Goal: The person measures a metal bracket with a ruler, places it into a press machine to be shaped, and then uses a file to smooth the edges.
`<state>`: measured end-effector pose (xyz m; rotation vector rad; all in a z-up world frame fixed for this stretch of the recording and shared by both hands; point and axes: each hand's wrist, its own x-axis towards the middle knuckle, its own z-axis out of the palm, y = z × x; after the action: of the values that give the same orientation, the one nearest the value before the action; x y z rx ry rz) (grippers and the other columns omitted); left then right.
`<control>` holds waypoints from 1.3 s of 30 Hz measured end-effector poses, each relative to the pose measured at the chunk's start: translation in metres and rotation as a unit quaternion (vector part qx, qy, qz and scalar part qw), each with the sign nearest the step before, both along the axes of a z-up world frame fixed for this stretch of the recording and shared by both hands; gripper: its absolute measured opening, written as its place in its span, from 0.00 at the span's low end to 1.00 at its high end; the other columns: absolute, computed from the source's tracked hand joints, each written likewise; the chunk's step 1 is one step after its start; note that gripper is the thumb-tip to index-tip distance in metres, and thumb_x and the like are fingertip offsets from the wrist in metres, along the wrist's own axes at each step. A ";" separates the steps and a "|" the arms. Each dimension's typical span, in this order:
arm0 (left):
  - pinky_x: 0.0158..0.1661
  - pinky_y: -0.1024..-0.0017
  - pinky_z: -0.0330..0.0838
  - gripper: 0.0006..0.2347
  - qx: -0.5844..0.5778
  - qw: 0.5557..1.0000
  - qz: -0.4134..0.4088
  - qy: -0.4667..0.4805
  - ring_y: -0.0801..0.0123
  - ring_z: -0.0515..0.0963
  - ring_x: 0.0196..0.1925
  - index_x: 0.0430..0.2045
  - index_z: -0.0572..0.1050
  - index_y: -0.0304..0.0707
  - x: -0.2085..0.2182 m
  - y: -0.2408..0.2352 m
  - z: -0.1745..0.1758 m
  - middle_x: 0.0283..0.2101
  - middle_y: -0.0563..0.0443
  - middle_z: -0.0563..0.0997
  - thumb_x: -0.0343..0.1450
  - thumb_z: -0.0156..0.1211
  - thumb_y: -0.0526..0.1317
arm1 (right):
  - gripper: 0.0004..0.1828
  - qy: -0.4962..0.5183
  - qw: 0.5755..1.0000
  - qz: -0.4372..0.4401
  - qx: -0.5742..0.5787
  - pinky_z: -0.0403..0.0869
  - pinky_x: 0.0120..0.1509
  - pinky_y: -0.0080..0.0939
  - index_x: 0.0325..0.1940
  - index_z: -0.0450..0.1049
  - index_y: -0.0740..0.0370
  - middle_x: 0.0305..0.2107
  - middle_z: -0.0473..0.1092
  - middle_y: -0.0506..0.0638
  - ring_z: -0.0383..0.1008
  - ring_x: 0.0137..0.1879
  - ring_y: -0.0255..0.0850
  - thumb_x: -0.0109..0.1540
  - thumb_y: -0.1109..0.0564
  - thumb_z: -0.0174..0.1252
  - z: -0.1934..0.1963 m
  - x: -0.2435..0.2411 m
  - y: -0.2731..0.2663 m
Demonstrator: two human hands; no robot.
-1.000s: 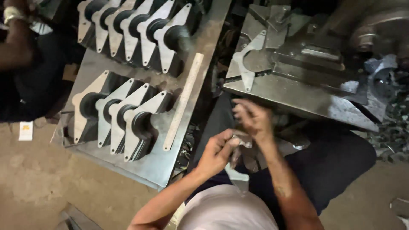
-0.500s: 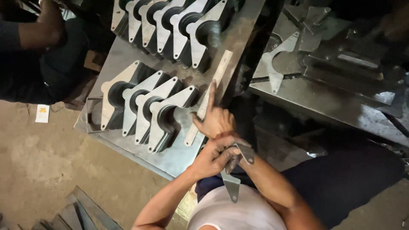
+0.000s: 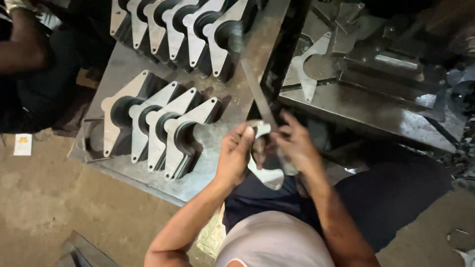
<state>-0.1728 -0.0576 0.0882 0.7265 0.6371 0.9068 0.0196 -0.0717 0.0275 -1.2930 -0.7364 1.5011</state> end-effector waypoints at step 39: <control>0.36 0.71 0.71 0.23 -0.049 0.984 0.103 -0.135 0.69 0.69 0.38 0.67 0.64 0.33 0.054 0.018 -0.030 0.50 0.48 0.64 0.75 0.35 0.22 | 0.26 -0.780 0.602 0.051 0.160 0.67 0.28 0.35 0.67 0.79 0.39 0.28 0.71 0.42 0.68 0.27 0.30 0.64 0.47 0.72 0.111 0.104 -0.124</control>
<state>-0.1190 -0.0394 0.0585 0.4434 0.5161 1.1342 0.1238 -0.1954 0.1386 -2.0807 -2.0315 -0.1953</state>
